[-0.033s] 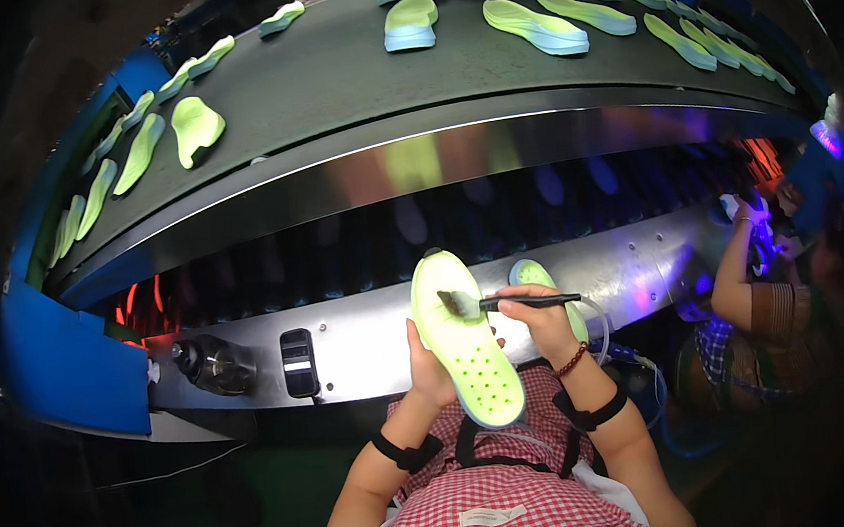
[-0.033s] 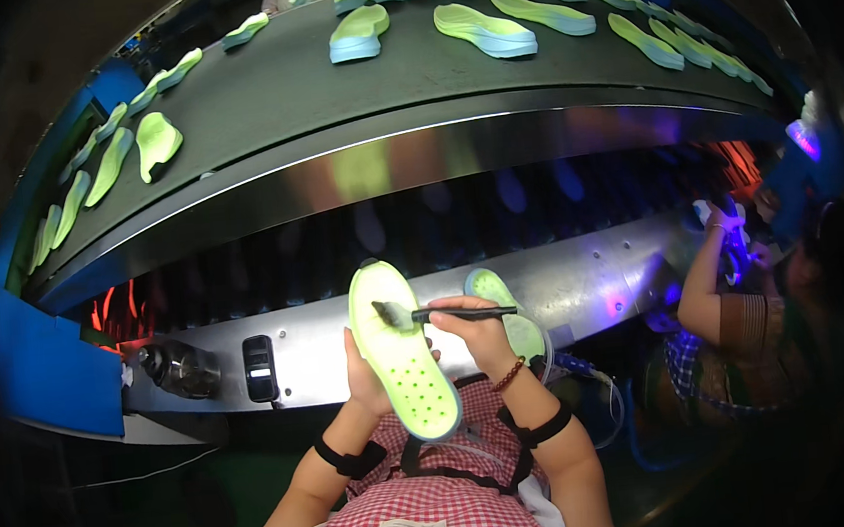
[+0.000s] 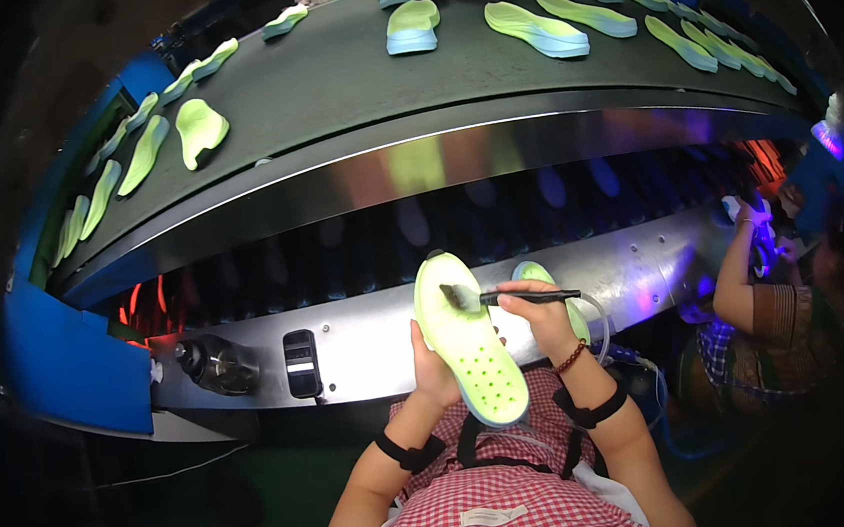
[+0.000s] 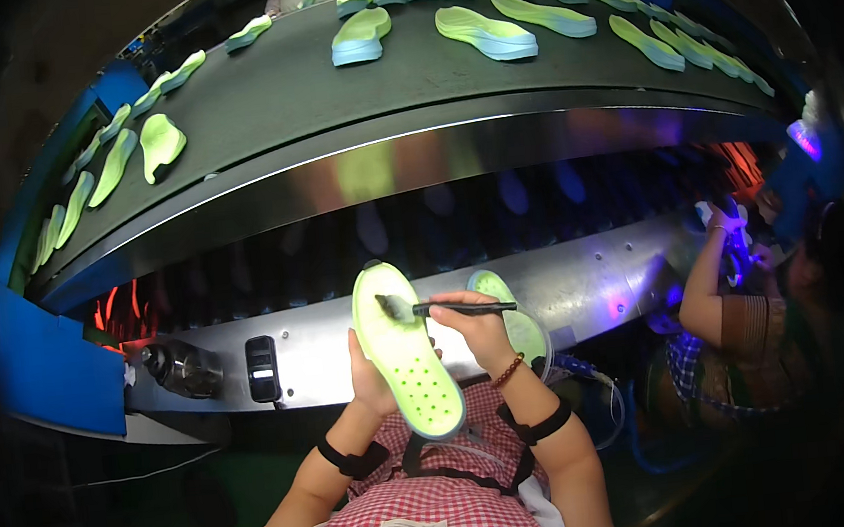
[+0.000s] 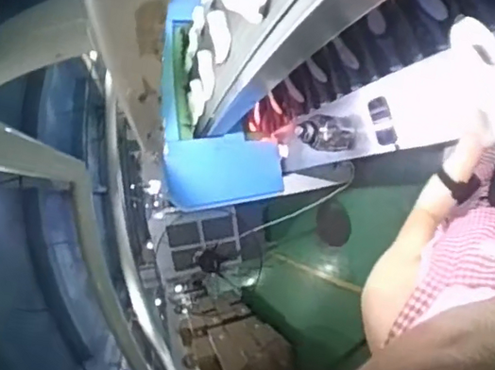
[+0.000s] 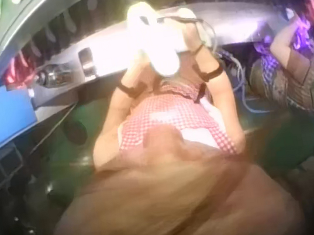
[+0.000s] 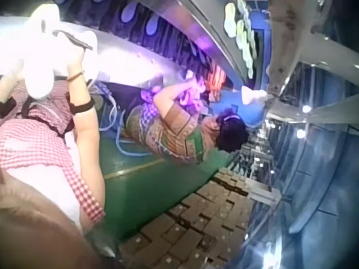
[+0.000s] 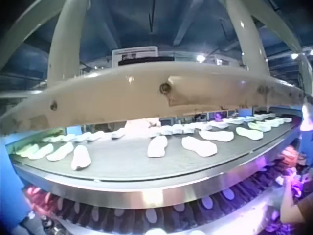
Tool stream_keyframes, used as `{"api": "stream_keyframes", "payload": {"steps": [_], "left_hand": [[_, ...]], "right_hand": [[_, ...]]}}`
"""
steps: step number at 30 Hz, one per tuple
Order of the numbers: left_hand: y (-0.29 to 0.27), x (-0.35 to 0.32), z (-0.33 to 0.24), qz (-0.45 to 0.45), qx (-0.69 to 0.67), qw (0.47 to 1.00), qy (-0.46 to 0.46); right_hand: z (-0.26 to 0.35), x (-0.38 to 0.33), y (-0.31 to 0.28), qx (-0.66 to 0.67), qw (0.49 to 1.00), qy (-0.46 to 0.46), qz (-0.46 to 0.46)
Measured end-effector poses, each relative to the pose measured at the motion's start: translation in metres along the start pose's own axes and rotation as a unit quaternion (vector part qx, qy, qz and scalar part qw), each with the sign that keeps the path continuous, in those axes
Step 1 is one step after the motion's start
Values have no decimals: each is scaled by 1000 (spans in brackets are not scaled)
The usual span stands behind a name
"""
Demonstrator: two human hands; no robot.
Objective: Apply adhesive to the interior surface of shoe soles using a brush on an assembly line.
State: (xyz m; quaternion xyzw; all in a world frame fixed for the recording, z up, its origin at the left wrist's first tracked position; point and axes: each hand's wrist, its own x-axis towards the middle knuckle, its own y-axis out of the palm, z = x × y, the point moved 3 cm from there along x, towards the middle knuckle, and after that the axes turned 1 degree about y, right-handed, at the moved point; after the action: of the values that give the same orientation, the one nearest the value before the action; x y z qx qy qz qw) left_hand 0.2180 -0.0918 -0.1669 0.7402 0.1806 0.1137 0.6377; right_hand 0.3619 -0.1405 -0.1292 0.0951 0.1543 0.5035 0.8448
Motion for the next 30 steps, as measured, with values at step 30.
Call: {"api": "stream_keyframes", "payload": {"steps": [30], "left_hand": [[51,-16,-11,-26,54,995,76]], "right_hand": [[59,-51,34,-218,944,-162,189]]}}
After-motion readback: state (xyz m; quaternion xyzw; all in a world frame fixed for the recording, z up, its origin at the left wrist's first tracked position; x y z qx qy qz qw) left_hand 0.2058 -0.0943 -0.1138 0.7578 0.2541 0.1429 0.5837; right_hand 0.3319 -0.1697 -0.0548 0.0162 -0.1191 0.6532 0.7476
